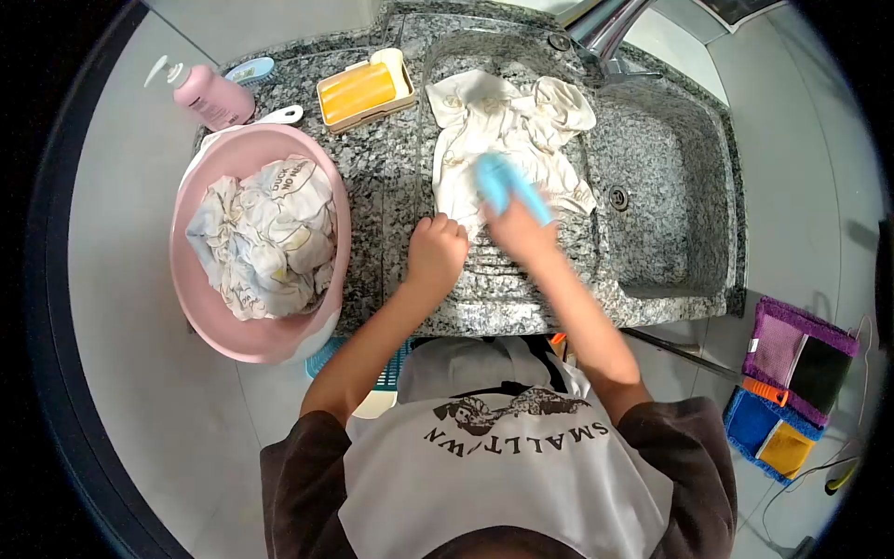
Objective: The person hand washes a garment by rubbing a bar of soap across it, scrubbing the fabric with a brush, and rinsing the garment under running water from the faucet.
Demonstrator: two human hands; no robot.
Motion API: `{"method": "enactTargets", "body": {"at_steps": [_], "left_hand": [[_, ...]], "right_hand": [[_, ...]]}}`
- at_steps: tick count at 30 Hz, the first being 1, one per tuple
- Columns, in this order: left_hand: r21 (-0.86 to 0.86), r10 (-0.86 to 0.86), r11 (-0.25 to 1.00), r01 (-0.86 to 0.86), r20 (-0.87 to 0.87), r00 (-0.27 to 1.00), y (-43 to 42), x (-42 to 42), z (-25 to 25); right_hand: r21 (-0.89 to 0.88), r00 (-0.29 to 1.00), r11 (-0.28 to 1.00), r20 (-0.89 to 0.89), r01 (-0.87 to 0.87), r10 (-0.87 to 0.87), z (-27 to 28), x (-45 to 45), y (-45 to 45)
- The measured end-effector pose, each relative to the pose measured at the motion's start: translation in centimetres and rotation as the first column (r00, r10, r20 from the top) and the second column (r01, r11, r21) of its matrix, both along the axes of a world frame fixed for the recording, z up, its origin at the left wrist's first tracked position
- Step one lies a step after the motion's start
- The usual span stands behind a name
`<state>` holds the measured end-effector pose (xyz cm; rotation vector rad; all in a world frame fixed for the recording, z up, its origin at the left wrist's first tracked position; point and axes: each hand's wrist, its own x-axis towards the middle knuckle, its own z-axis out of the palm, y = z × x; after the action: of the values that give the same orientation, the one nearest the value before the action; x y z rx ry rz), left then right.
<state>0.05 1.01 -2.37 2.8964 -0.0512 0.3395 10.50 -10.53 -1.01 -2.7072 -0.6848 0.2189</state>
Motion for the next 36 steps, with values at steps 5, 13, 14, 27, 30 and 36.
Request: {"method": "enactTargets", "body": {"at_steps": [5,13,14,27,30,36], "left_hand": [[0.056,-0.007,0.998,0.007,-0.010,1.000,0.3,-0.9,0.0],[-0.030,0.014,0.999,-0.014,-0.016,1.000,0.3,-1.7,-0.1],[-0.020,0.004,1.000,-0.004,-0.010,1.000,0.3,-1.9,0.3],[-0.145,0.073,0.988,-0.059,0.093,0.993,-0.6,0.5,0.5],[-0.090,0.039,0.995,-0.040,-0.017,0.999,-0.2,1.7,0.1],[-0.116,-0.295,0.950,0.290,-0.025,0.955,1.3,-0.5,1.4]], "right_hand": [[-0.090,0.978,0.981,0.137,0.171,-0.158,-1.5,3.1,-3.2],[-0.010,0.977,0.988,0.151,0.156,-0.153,-2.0,2.3,-3.8],[-0.047,0.983,0.983,0.043,0.180,-0.178,-0.6,2.6,-3.5],[-0.094,0.999,0.995,0.028,0.029,-0.027,0.3,-1.8,0.6],[-0.212,0.979,0.957,0.076,0.200,-0.188,1.4,3.3,-2.0],[-0.116,0.981,0.977,-0.095,-0.181,0.170,0.6,-0.1,1.7]]}}
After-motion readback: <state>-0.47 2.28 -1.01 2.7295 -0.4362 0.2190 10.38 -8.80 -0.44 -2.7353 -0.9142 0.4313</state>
